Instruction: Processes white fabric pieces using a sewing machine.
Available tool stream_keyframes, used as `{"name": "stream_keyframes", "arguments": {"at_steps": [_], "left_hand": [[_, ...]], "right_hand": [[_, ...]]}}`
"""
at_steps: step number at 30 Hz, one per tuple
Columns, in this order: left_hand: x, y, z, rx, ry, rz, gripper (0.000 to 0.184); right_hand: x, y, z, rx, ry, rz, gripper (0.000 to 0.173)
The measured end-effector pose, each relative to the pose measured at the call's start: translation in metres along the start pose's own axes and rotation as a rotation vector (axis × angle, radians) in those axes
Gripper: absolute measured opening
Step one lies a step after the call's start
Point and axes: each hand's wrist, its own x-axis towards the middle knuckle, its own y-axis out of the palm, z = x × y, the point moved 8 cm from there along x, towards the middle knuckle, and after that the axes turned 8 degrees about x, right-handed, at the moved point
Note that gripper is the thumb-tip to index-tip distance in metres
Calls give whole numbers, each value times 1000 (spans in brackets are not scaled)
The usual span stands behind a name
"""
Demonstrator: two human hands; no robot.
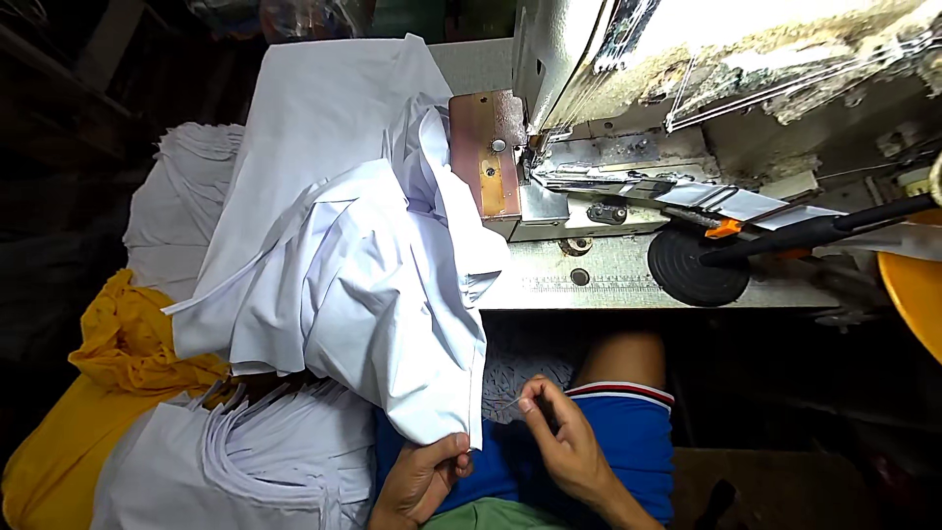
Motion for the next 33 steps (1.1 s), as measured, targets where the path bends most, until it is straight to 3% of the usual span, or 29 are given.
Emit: {"name": "stream_keyframes", "arguments": {"at_steps": [3,5,7,9,11,13,17,20,24,25,27,29,31,33], "left_hand": [[-1,-4,0,4,7,18,19],[-1,-8,1,12,11,-2,20],[-1,-10,1,48,20,-61,19],[-2,-10,-3,80,46,-105,16],[-3,-10,-8,95,80,-125,16],[-3,-12,-14,112,115,-141,17],[0,-20,-25,138,159,-168,15],[2,-26,-30,135,171,-165,14],[3,-36,-35,140,198,-184,13],[2,-37,-36,150,205,-192,13],[1,-36,-34,174,197,-212,12],[-1,-32,-30,185,188,-211,13],[-3,-28,-27,197,200,-185,13],[-7,-23,-25,227,223,-169,12]], "right_hand": [[6,-26,-7,365,78,-104,14],[12,-34,-6,773,155,-110,15],[14,-36,-2,954,196,-55,10],[10,-35,2,630,144,77,8],[0,-34,2,-52,8,217,20],[-14,-41,-7,-452,-107,285,27],[-34,-120,-15,-787,-141,63,38],[-52,-198,-4,-1004,38,-140,39],[-92,-307,-22,-1220,691,-369,42],[-93,-314,-26,-1213,722,-376,42],[-69,-276,-17,-1061,458,-341,40],[-30,-188,-5,-779,170,-244,34],[5,-82,2,-347,87,-66,41],[28,9,2,78,130,180,53]]}}
